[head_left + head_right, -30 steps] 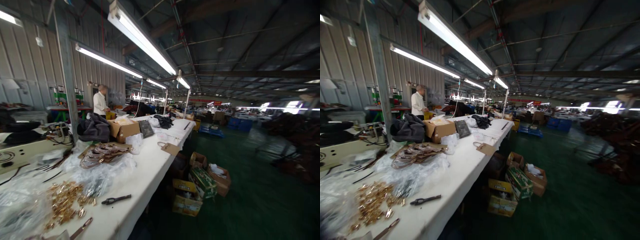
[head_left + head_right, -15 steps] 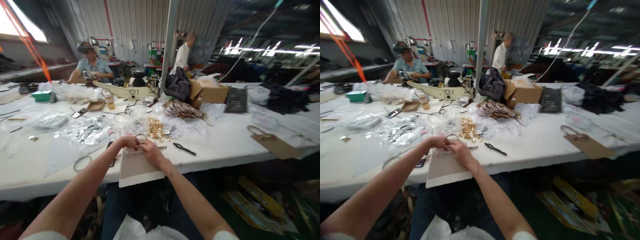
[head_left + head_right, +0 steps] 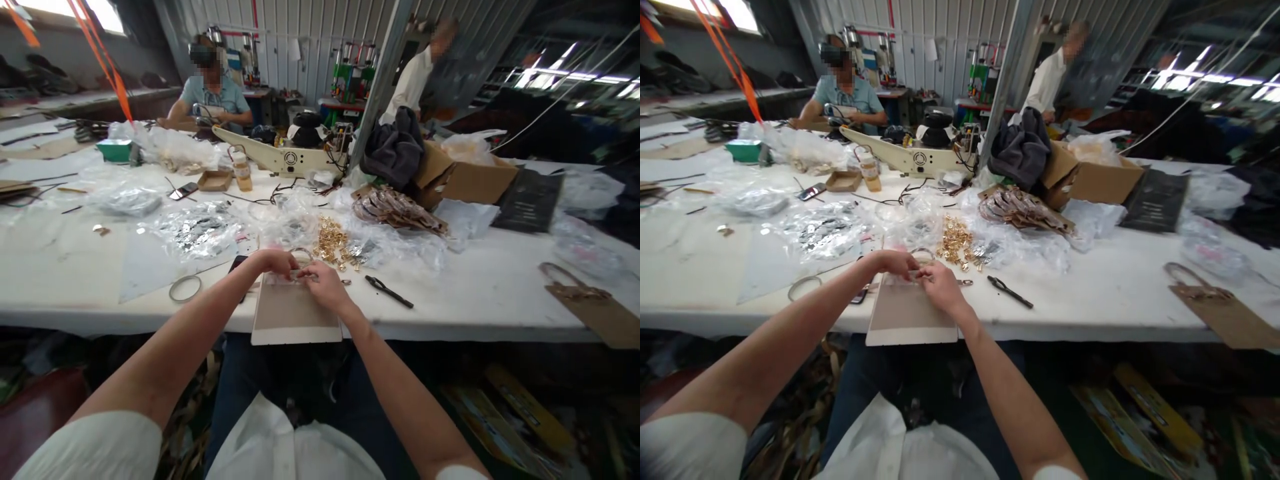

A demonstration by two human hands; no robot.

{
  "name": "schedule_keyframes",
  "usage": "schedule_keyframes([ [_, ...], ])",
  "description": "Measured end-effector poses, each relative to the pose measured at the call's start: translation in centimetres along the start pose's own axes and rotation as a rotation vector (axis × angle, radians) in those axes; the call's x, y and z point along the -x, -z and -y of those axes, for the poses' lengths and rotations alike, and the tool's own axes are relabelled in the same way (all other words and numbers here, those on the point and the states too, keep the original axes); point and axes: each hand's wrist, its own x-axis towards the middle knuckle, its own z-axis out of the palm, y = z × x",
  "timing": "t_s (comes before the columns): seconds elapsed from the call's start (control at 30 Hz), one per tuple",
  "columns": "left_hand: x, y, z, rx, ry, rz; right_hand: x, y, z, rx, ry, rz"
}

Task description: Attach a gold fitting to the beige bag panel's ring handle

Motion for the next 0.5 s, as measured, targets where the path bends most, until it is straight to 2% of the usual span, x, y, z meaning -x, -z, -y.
schedule_keyframes([
  [0.17,-0.2,0.1,-0.1,-0.019,-0.006,-0.007,-0.5,-0.5,-0.2,0.082,-0.022,0.067],
  [0.3,-0.2,0.3,-0.3,-0.053,-0.010,-0.014,-0.8,-0.9,0.0,0.214,-0.005,0.052],
  [0.5,0.2,0.3,-0.7,-0.083,-0.009,-0.019,-0.7,-1.3,0.2,0.254,0.009,0.033],
])
